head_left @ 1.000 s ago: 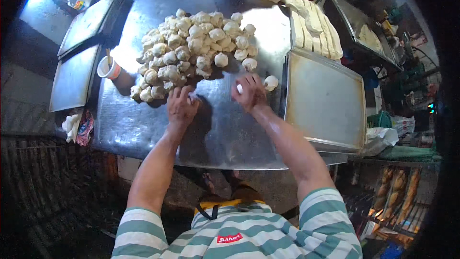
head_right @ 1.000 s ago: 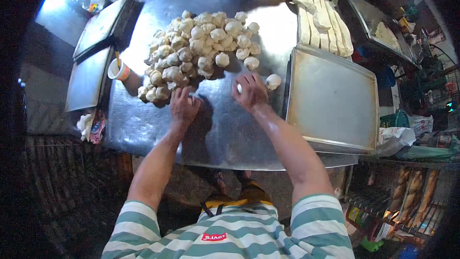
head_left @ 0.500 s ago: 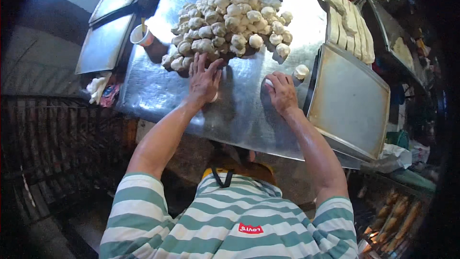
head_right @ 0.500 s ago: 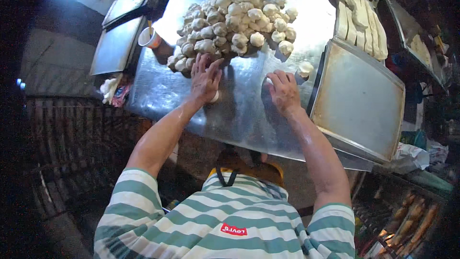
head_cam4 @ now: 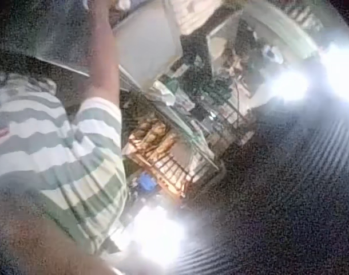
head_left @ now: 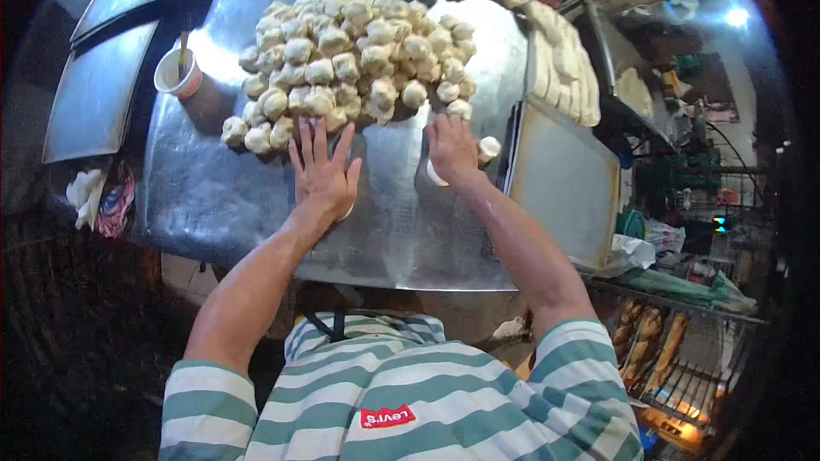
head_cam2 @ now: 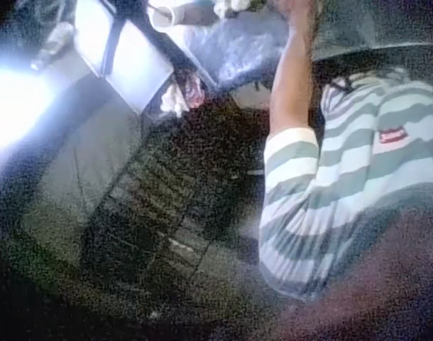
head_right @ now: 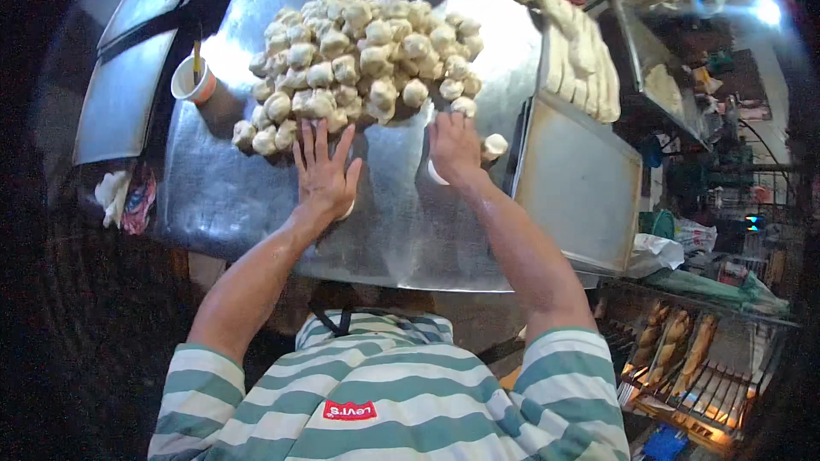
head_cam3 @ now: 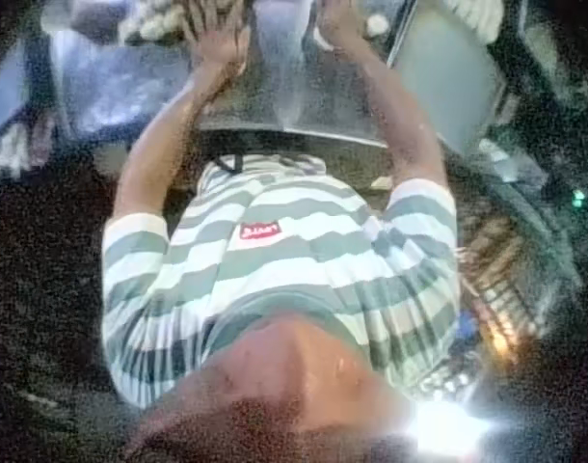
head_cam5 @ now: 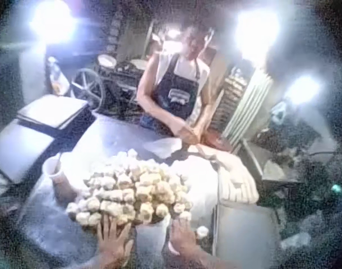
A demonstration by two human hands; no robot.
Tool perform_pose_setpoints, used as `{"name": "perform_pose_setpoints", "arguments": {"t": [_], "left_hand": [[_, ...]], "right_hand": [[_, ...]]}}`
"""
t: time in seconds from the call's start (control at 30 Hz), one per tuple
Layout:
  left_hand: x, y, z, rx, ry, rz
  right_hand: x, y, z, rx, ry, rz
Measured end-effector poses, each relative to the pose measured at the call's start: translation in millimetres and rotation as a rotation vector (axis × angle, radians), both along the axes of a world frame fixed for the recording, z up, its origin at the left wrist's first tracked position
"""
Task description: The person shapes small pieces of dough into round balls by hand and places them onto a metal baking tray. They then use a brush to apply a yellow liquid, likely egg wash, onto the tops of the dough balls. The person repeats this process, filling multiple trays with prepared dough balls.
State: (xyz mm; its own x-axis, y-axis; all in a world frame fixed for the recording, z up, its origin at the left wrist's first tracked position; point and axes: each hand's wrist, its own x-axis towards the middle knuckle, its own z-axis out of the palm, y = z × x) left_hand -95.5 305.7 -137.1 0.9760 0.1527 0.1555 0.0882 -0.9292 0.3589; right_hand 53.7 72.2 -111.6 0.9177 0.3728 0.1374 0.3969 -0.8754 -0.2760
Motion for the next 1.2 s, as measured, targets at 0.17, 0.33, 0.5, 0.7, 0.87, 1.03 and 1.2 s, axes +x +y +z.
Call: {"name": "perform_pose_setpoints", "arguments": {"t": [0.17, 0.33, 0.5, 0.7, 0.87, 1.03, 1.2], "left_hand": [[0, 0, 5, -0.049, -0.014, 0.006], [2, -5, -1, 0.008, -0.008, 0.029], [-30, 13, 1, -0.355, -0.137, 0.048], [-57, -13, 47, -0.642, 0.35, 0.205], [88, -219, 78, -0.971, 0.283, -0.172], [196, -346, 84, -0.825, 0.26, -0.292], [219, -369, 69, -0.801, 0.335, -0.269]], "right_hand": [[12, -9, 13, 0.262, -0.235, -0.005], [-4, -8, -21, 0.172, -0.27, -0.07], [-36, -38, -6, 0.315, -0.004, -0.125], [-95, -105, 44, 0.801, 0.66, 0.081], [-30, -254, 48, 1.09, 0.389, -0.35], [24, -338, 35, 0.799, 0.26, -0.376], [32, -344, 49, 0.832, 0.298, -0.405]]}}
